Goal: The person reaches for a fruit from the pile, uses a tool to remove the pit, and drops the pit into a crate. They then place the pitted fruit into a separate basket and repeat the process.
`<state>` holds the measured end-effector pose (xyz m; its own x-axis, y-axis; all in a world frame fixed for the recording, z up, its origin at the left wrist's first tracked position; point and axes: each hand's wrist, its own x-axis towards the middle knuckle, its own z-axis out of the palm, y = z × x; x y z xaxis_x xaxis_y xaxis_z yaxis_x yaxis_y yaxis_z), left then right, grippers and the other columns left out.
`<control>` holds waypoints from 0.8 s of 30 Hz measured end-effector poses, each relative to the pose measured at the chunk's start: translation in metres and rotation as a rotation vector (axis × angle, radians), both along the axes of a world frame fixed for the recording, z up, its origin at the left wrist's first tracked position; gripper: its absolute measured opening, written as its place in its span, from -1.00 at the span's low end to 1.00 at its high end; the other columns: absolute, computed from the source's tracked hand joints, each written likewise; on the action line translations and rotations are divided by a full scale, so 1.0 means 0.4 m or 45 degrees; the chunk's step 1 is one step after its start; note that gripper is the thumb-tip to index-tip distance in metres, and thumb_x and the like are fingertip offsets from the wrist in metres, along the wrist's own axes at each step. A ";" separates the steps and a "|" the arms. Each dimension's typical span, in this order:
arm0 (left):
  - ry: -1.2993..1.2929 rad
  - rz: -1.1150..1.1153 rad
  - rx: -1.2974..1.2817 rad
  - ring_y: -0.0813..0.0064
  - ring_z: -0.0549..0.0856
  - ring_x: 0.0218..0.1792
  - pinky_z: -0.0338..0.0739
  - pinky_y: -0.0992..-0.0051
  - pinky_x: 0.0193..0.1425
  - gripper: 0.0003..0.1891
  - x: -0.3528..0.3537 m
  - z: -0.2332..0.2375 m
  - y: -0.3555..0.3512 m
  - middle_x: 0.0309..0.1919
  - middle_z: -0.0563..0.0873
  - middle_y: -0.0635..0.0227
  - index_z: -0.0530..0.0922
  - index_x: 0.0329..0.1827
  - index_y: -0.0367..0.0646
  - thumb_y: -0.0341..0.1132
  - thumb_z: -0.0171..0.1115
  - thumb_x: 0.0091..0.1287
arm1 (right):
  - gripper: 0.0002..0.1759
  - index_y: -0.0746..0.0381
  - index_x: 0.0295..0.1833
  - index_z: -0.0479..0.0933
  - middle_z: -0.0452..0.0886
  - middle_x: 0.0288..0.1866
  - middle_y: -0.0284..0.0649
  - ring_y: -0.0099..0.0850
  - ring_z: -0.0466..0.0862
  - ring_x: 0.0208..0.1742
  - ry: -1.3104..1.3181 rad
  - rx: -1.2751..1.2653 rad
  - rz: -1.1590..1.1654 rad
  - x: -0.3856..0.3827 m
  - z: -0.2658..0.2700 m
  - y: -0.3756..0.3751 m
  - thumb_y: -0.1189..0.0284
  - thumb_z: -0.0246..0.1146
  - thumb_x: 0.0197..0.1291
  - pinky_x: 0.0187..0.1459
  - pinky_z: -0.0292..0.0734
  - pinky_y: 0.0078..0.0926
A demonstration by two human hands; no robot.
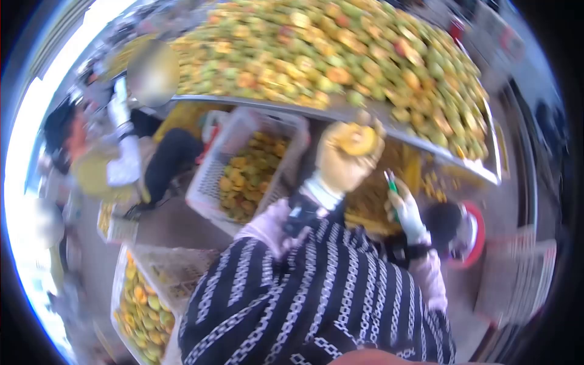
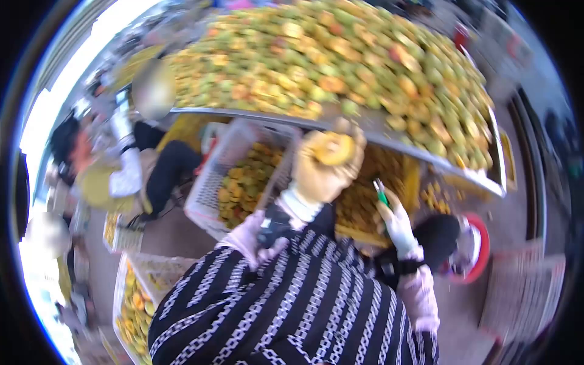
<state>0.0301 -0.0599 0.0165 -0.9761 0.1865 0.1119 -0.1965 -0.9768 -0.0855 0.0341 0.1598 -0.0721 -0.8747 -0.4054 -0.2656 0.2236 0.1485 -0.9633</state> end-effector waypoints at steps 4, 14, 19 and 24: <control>0.005 -0.004 -0.166 0.12 0.60 0.14 0.56 0.18 0.21 -0.60 0.001 -0.025 0.032 0.07 0.64 0.08 0.54 0.13 -0.21 -0.10 0.06 0.42 | -0.39 0.15 0.48 0.14 0.54 -0.37 -0.33 -0.66 0.45 -0.61 0.075 -0.230 -0.124 0.045 0.121 0.018 0.38 0.12 0.36 -0.54 0.38 -0.71; -0.083 0.238 -0.769 0.10 0.62 0.06 0.53 0.14 0.15 -0.54 0.038 -0.030 0.112 0.02 0.65 0.08 0.54 0.08 -0.24 0.00 0.00 0.42 | -0.51 0.26 0.12 0.56 0.59 -0.39 -0.18 -0.21 0.61 -0.48 1.418 0.750 -0.136 0.103 0.255 -0.033 0.58 0.36 -0.02 -0.41 0.51 -0.41; -0.015 0.399 -1.066 0.11 0.64 0.03 0.54 0.16 0.14 -0.56 0.043 -0.035 0.115 0.02 0.64 0.07 0.52 0.05 -0.26 -0.04 -0.09 0.48 | -0.53 0.19 0.11 0.56 0.56 -0.41 -0.22 -0.24 0.60 -0.51 1.381 0.820 -0.130 0.099 0.247 -0.056 0.47 0.36 0.01 -0.46 0.50 -0.35; 0.284 0.739 -1.607 0.17 0.63 0.05 0.53 0.27 0.17 -0.59 0.055 -0.038 0.113 0.06 0.59 0.11 0.45 0.13 -0.28 -0.11 -0.18 0.53 | -0.49 0.20 0.21 0.47 0.67 -0.18 -0.04 -0.12 0.71 -0.25 0.855 0.293 -0.277 0.086 0.267 -0.085 0.42 0.34 0.09 -0.19 0.60 -0.34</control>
